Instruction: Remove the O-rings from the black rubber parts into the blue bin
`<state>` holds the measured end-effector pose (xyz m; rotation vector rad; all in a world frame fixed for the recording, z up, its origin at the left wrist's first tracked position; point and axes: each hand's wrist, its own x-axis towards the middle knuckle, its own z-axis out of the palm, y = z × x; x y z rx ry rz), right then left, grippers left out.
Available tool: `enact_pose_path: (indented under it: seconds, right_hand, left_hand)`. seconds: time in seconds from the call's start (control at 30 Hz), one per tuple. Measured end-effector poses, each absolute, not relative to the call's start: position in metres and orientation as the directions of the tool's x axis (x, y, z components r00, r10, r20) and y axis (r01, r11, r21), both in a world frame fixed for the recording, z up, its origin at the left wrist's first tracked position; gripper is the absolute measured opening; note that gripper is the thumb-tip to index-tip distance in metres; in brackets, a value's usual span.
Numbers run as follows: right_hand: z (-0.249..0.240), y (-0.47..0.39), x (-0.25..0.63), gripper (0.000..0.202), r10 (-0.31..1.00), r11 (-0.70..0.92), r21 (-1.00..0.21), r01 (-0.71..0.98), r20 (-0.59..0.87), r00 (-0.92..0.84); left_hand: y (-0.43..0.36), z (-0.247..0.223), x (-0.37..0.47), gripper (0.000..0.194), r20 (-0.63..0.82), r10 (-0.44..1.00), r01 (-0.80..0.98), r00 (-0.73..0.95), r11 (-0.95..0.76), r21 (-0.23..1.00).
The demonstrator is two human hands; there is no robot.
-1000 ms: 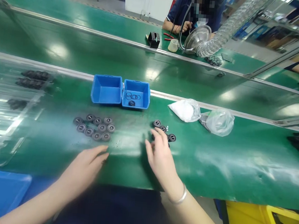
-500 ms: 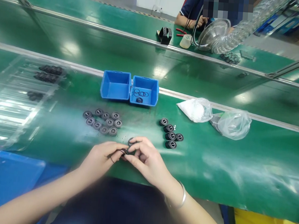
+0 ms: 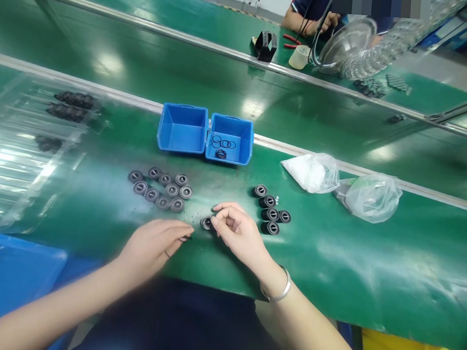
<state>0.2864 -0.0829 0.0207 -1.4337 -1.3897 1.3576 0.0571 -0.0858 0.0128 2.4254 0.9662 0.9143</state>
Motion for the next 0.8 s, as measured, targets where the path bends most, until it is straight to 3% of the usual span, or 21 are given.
enact_pose_path:
  seconds: [0.13, 0.3, 0.5, 0.63, 0.8]
  right_hand:
    - [0.013, -0.080, 0.285, 0.022, 0.971, -0.166, -0.955, 0.244, -0.201, -0.126]
    - [0.008, -0.080, 0.284, 0.022, 0.956, -0.223, -0.951, 0.213, -0.256, -0.145]
    - [0.005, -0.077, 0.285, 0.024, 0.846, -0.452, -0.892, 0.033, -0.440, -0.301]
    - [0.009, -0.063, 0.283, 0.023, 0.744, -0.593, -0.804, 0.034, -0.564, -0.359]
    - [0.009, -0.056, 0.284, 0.017, 0.720, -0.661, -0.741, -0.114, -0.585, -0.374]
  left_hand:
    - [-0.085, 0.008, 0.058, 0.024, 0.484, 0.533, 0.398, 0.694, -0.844, 0.359]
    - [-0.084, 0.005, 0.062, 0.034, 0.415, 0.392, 0.317, 0.821, -0.918, 0.239]
    - [-0.080, 0.005, 0.061, 0.033, 0.375, 0.346, 0.310, 0.860, -0.938, 0.154]
    - [-0.077, 0.010, 0.063, 0.033, 0.360, 0.319, 0.296, 0.877, -0.948, 0.120]
    - [-0.077, 0.011, 0.066, 0.033, 0.351, 0.319, 0.297, 0.881, -0.948, 0.116]
